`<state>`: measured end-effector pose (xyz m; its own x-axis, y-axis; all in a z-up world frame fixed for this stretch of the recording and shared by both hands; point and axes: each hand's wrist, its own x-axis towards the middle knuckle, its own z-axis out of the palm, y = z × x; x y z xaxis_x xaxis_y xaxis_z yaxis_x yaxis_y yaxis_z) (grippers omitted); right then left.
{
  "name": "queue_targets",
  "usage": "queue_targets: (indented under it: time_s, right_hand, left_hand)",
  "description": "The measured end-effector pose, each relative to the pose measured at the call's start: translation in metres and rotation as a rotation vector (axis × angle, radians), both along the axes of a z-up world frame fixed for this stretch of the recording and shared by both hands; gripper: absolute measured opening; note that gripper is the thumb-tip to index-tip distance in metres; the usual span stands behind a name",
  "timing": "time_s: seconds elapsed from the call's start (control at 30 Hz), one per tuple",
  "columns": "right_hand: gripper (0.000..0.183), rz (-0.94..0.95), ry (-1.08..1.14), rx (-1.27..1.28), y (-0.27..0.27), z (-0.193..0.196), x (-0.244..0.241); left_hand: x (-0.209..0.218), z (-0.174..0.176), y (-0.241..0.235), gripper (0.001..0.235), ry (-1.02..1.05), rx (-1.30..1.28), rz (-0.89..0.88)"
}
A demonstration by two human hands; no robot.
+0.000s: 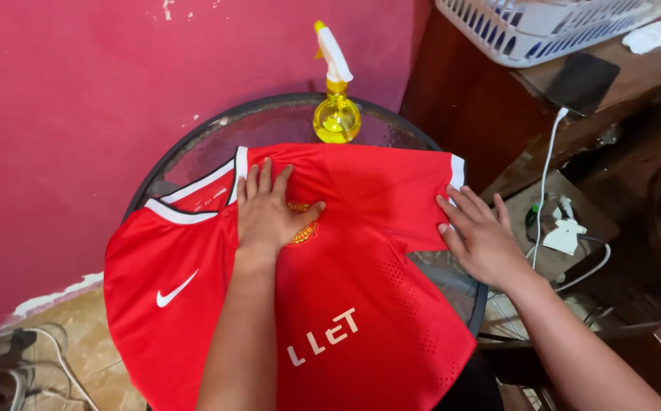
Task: The person sprays a red Manchester United jersey with a yellow spray bottle while it is laid on a round glass table. They smooth the fabric with their hands, flip the jersey to spray the back, and then fold it on the table.
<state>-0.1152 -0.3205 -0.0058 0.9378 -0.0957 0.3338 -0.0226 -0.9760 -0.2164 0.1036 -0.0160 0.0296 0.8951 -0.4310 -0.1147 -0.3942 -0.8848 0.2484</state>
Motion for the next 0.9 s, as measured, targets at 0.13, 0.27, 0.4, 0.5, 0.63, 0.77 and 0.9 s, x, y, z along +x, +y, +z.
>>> queue_targets:
  time_s: [0.13, 0.27, 0.4, 0.5, 0.63, 0.77, 0.9]
  right_hand:
    - [0.051, -0.002, 0.045, 0.086, -0.009, 0.014, 0.011]
    - [0.043, -0.103, -0.273, -0.125, -0.1, 0.037, 0.037]
    - [0.051, -0.329, -0.443, -0.31, -0.207, 0.03, 0.051]
    - [0.052, -0.356, -0.402, -0.231, -0.214, 0.04, 0.052]
    - [0.048, -0.072, -0.538, -0.232, -0.171, 0.056, 0.075]
    - [0.054, 0.122, -0.486, 0.012, -0.083, 0.068, 0.11]
    - [0.052, 0.2, -0.332, 0.439, -0.015, 0.056, 0.167]
  left_hand:
    - [0.0, 0.002, 0.001, 0.102, 0.002, -0.041, 0.019]
    - [0.003, -0.014, 0.003, 0.099, -0.049, -0.086, 0.014]
    - [0.003, -0.019, 0.004, 0.093, -0.119, -0.169, 0.004]
    - [0.007, -0.026, 0.004, 0.088, -0.176, -0.217, 0.002]
    - [0.009, -0.032, 0.006, 0.081, -0.21, -0.254, 0.001]
    - [0.012, -0.035, 0.009, 0.08, -0.198, -0.293, 0.012]
    - [0.017, -0.041, 0.013, 0.07, -0.199, -0.438, -0.006]
